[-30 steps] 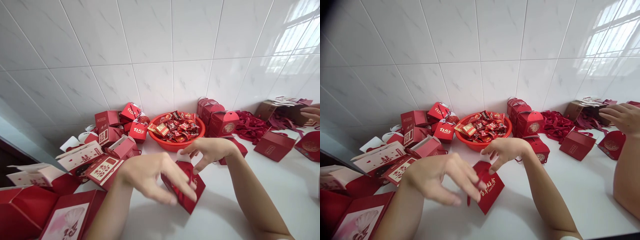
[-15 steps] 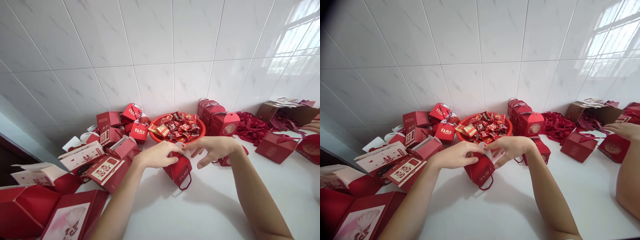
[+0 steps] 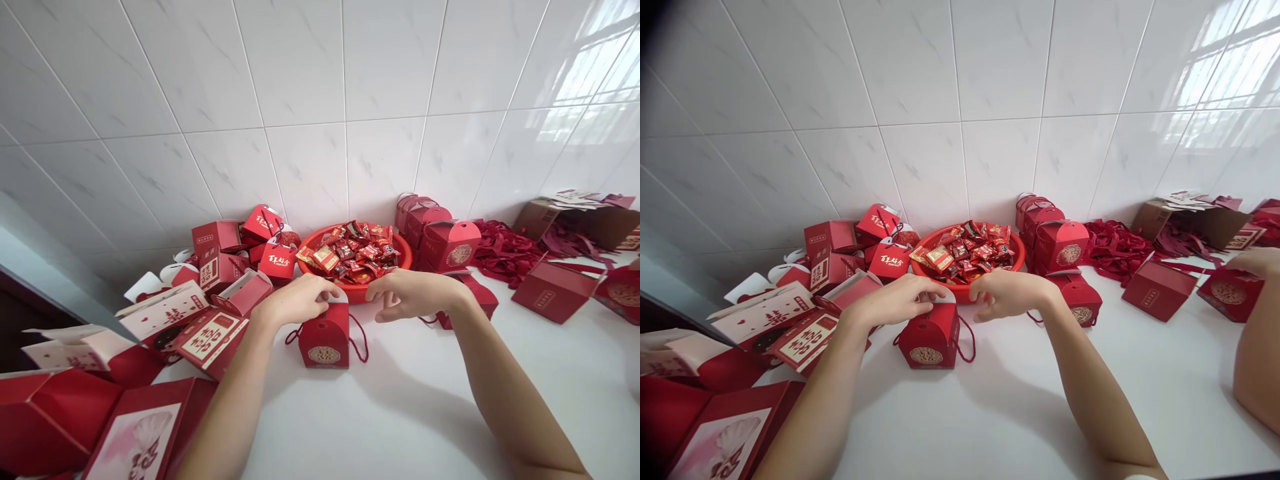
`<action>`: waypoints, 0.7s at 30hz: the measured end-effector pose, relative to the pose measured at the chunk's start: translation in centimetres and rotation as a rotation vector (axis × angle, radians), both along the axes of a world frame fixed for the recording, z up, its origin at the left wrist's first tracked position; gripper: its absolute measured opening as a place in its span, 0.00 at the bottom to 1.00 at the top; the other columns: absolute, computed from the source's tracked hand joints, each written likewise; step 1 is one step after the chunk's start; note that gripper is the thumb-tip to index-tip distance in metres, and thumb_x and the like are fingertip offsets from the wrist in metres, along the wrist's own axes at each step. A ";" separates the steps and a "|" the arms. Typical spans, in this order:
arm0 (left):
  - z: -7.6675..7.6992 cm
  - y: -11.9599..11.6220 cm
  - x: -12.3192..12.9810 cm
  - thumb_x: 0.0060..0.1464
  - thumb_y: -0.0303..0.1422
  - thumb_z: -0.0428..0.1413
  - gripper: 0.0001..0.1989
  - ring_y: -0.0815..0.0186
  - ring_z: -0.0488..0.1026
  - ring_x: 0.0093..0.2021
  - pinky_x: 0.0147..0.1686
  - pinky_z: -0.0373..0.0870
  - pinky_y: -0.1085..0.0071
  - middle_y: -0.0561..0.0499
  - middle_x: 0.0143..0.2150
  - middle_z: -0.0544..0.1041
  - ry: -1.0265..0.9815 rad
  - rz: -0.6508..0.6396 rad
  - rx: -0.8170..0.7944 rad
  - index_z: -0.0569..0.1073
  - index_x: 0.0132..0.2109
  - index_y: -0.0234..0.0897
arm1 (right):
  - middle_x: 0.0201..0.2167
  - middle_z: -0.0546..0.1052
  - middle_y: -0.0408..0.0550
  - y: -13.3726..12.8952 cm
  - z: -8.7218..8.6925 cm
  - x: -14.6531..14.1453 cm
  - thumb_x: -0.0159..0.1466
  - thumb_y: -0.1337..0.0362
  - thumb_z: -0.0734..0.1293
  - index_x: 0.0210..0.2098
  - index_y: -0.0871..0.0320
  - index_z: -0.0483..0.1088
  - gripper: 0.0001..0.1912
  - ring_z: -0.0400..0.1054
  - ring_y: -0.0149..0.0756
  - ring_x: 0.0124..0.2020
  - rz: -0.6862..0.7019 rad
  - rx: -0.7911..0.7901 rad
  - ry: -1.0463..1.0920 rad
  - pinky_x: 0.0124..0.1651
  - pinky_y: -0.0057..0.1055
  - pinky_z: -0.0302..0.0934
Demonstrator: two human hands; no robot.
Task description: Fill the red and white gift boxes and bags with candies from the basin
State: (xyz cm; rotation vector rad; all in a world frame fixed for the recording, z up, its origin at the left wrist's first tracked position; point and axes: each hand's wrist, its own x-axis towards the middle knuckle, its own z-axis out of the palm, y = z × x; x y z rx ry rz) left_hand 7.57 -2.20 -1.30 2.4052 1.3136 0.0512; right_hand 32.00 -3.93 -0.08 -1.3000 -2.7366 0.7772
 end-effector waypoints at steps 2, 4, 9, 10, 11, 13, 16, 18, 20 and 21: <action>0.0 0.0 0.1 0.53 0.26 0.53 0.22 0.62 0.76 0.40 0.35 0.67 0.73 0.50 0.44 0.81 -0.003 -0.019 -0.016 0.78 0.53 0.43 | 0.41 0.81 0.50 -0.3 -0.2 -1.1 0.64 0.63 0.66 0.46 0.59 0.75 0.12 0.75 0.38 0.39 0.090 0.035 0.082 0.38 0.29 0.65; -0.1 0.0 0.3 0.53 0.27 0.52 0.17 0.64 0.74 0.33 0.30 0.63 0.73 0.51 0.36 0.80 0.004 -0.040 -0.024 0.80 0.46 0.41 | 0.38 0.80 0.48 -0.5 -0.7 -2.5 0.64 0.69 0.64 0.44 0.59 0.75 0.11 0.74 0.34 0.35 0.196 0.041 0.143 0.36 0.27 0.63; -0.3 0.5 0.2 0.53 0.26 0.48 0.12 0.66 0.70 0.28 0.27 0.59 0.72 0.52 0.29 0.77 0.006 -0.025 -0.030 0.77 0.33 0.39 | 0.41 0.77 0.51 0.3 -2.8 -5.2 0.62 0.73 0.64 0.45 0.62 0.71 0.12 0.70 0.34 0.36 0.228 0.100 0.161 0.35 0.28 0.60; -0.3 0.6 0.1 0.53 0.26 0.48 0.12 0.66 0.70 0.28 0.27 0.59 0.72 0.51 0.30 0.78 0.005 -0.008 -0.016 0.77 0.34 0.39 | 0.41 0.76 0.51 0.5 -3.2 -5.5 0.61 0.73 0.65 0.45 0.62 0.71 0.12 0.69 0.35 0.37 0.224 0.123 0.161 0.36 0.28 0.61; -0.3 0.7 0.0 0.54 0.27 0.49 0.11 0.65 0.71 0.29 0.27 0.59 0.72 0.51 0.30 0.78 0.004 0.008 -0.003 0.77 0.34 0.39 | 0.42 0.75 0.51 0.7 -3.5 -5.6 0.61 0.73 0.65 0.45 0.62 0.70 0.12 0.69 0.36 0.38 0.222 0.139 0.168 0.37 0.29 0.61; -0.2 0.9 -0.3 0.54 0.28 0.49 0.10 0.65 0.71 0.29 0.27 0.60 0.72 0.51 0.30 0.78 -0.008 0.031 0.001 0.76 0.36 0.39 | 0.42 0.75 0.51 1.1 -3.9 -5.7 0.61 0.72 0.65 0.46 0.61 0.69 0.13 0.69 0.36 0.37 0.216 0.136 0.198 0.38 0.30 0.62; -0.2 1.1 -0.7 0.53 0.28 0.49 0.11 0.64 0.73 0.30 0.28 0.62 0.72 0.50 0.31 0.78 -0.054 0.042 -0.040 0.77 0.37 0.38 | 0.40 0.75 0.49 1.3 -4.2 -5.6 0.61 0.70 0.66 0.49 0.59 0.67 0.16 0.69 0.35 0.34 0.200 0.088 0.232 0.35 0.30 0.62; -0.2 1.2 -0.8 0.51 0.26 0.48 0.12 0.64 0.74 0.31 0.30 0.64 0.72 0.50 0.32 0.78 -0.077 0.024 -0.076 0.76 0.36 0.38 | 0.38 0.76 0.47 1.4 -4.3 -5.6 0.60 0.69 0.67 0.51 0.58 0.65 0.19 0.69 0.35 0.33 0.197 0.026 0.245 0.34 0.30 0.62; -0.2 1.2 -0.9 0.50 0.25 0.47 0.11 0.64 0.74 0.30 0.29 0.65 0.72 0.50 0.33 0.78 -0.087 0.002 -0.120 0.75 0.35 0.37 | 0.37 0.76 0.46 1.6 -4.4 -5.6 0.60 0.68 0.67 0.52 0.58 0.64 0.20 0.70 0.34 0.31 0.192 -0.032 0.278 0.33 0.29 0.62; -0.2 1.2 -0.9 0.50 0.25 0.47 0.11 0.64 0.74 0.29 0.29 0.65 0.72 0.50 0.34 0.78 -0.092 -0.004 -0.140 0.74 0.35 0.37 | 0.37 0.76 0.45 1.7 -4.4 -5.6 0.61 0.67 0.67 0.52 0.58 0.64 0.20 0.70 0.33 0.31 0.184 -0.049 0.302 0.32 0.28 0.62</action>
